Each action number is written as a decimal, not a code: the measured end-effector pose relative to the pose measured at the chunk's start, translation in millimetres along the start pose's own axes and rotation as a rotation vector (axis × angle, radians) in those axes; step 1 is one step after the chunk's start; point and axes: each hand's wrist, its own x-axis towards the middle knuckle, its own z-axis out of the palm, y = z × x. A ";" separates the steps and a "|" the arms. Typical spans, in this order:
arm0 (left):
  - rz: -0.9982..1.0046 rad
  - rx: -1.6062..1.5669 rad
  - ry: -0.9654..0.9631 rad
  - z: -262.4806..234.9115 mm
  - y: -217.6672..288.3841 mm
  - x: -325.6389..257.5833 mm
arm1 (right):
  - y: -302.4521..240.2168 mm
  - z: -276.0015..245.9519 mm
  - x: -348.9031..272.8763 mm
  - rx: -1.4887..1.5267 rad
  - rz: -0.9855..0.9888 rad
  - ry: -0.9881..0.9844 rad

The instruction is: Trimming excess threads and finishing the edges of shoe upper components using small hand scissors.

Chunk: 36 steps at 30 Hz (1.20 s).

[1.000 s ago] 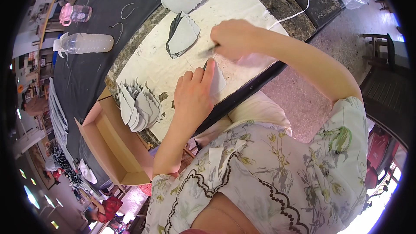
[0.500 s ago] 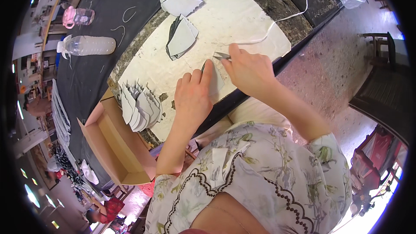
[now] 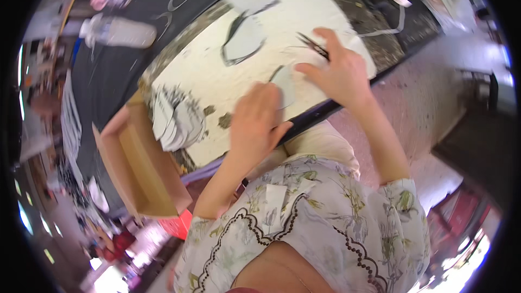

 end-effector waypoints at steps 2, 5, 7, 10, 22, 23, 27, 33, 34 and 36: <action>0.158 0.036 -0.067 21.6 -3.7 -19.7 | 10.4 9.5 5.4 -0.108 -0.085 -0.040; 0.343 -0.066 0.039 20.6 -5.6 -28.2 | 43.2 22.4 7.3 -0.159 -0.150 -0.079; 0.243 -0.020 0.246 -3.7 -21.7 -34.9 | 38.3 29.5 6.9 -0.128 -0.236 -0.071; 0.051 0.398 0.602 -68.5 -70.1 -48.7 | 20.3 18.2 7.2 -0.054 -0.288 -0.076; -0.193 -0.247 0.428 -41.7 -79.1 10.2 | -43.9 3.9 -26.1 0.530 -0.297 -0.217; -0.161 -0.340 0.358 -28.4 -75.8 25.9 | -39.7 -4.1 -26.5 0.517 -0.227 -0.139; -0.036 -0.283 0.288 15.2 -76.1 76.0 | -3.6 -36.1 -32.1 0.334 -0.119 0.020; 0.076 -0.094 0.140 16.8 -92.2 92.8 | 70.4 -51.4 -39.2 0.166 -0.267 0.038; 0.019 -0.159 0.103 13.2 -92.8 95.2 | 79.5 -52.5 -45.9 0.158 -0.249 0.050; -0.039 -0.201 0.064 6.1 -97.8 96.4 | 82.5 -42.7 -45.9 0.132 -0.132 -0.053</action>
